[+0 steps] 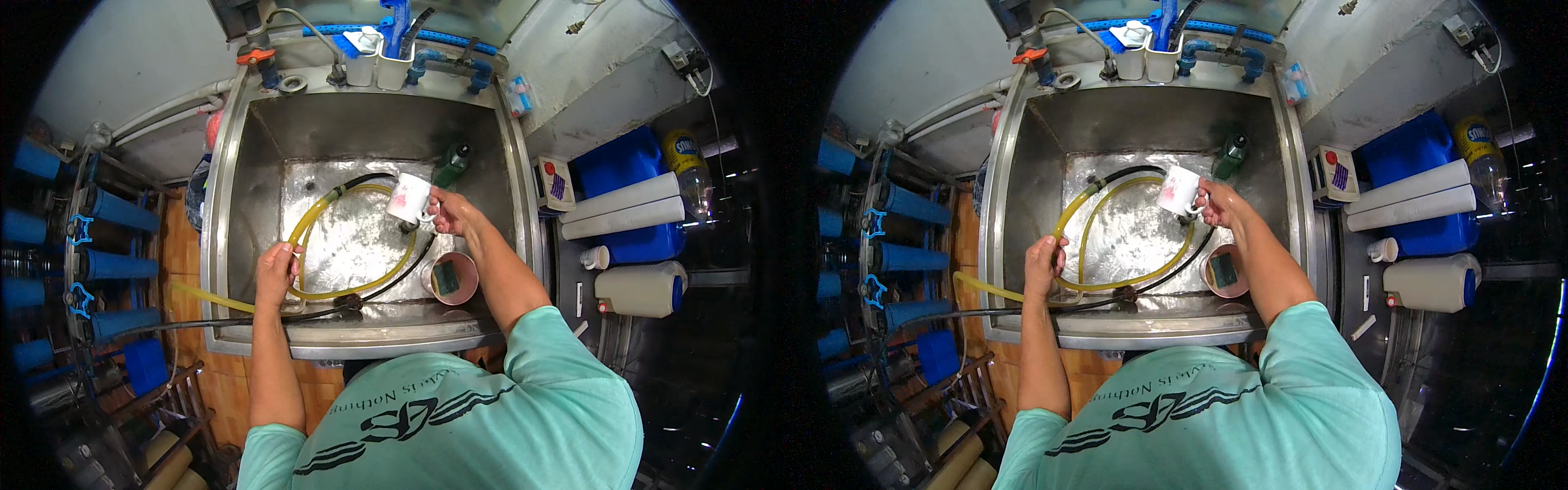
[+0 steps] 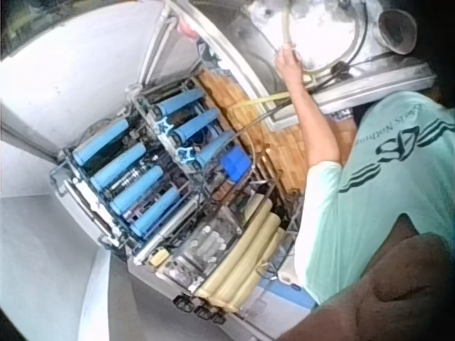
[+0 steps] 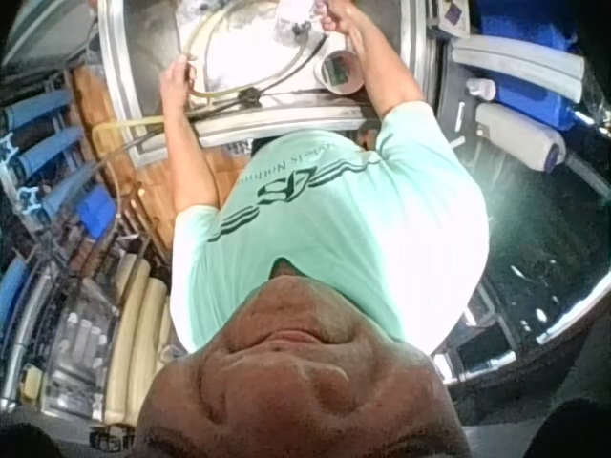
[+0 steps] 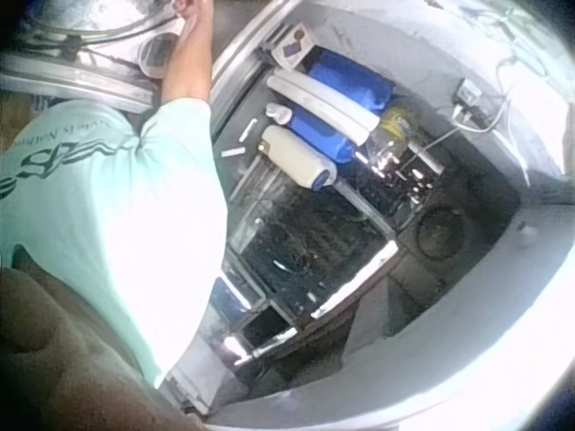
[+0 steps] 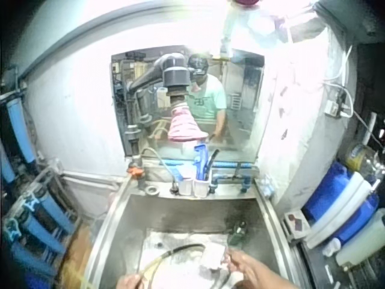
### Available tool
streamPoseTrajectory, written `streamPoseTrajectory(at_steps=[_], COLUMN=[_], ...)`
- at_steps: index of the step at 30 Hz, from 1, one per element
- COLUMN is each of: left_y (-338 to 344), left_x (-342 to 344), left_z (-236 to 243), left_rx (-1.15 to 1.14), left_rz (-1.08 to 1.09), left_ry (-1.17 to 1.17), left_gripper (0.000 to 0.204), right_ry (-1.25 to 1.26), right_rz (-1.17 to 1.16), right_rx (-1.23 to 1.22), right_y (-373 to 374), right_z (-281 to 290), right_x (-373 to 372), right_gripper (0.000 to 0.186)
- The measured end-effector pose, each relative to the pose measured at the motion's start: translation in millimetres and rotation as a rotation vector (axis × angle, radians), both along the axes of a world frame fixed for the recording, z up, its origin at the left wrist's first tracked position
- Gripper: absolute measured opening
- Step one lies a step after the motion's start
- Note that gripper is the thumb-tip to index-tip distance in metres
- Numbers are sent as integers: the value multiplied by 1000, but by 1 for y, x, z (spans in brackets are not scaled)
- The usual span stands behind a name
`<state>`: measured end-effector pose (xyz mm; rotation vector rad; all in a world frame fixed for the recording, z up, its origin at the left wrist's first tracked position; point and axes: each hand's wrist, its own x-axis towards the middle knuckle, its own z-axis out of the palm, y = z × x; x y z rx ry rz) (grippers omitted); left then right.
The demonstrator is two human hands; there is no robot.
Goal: The person walks to a sink area, fills a white mug with water from a hose, and uses a digital water quality meter to test the water. They repeat the fill and test cycle multiple times, rinsing the mug between measurements.
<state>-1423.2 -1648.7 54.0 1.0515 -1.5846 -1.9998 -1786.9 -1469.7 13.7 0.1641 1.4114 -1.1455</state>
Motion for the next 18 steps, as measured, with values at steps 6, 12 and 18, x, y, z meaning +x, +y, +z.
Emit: streamPoseTrajectory(at_steps=[6,12,18], left_y=[0,6,64], left_x=[0,-28,-94], left_z=[1,-1,-21], left_rx=[-15,-3,-68], left_rz=[-5,161,-322], left_ry=[-19,-78,-181], left_gripper=[34,30,25], right_ry=[-6,122,85], right_rz=[-16,-154,-259], right_rx=[-22,64,-197], right_y=[-13,-38,-69], right_z=[-13,10,30], right_x=[8,57,95], right_gripper=[34,32,35])
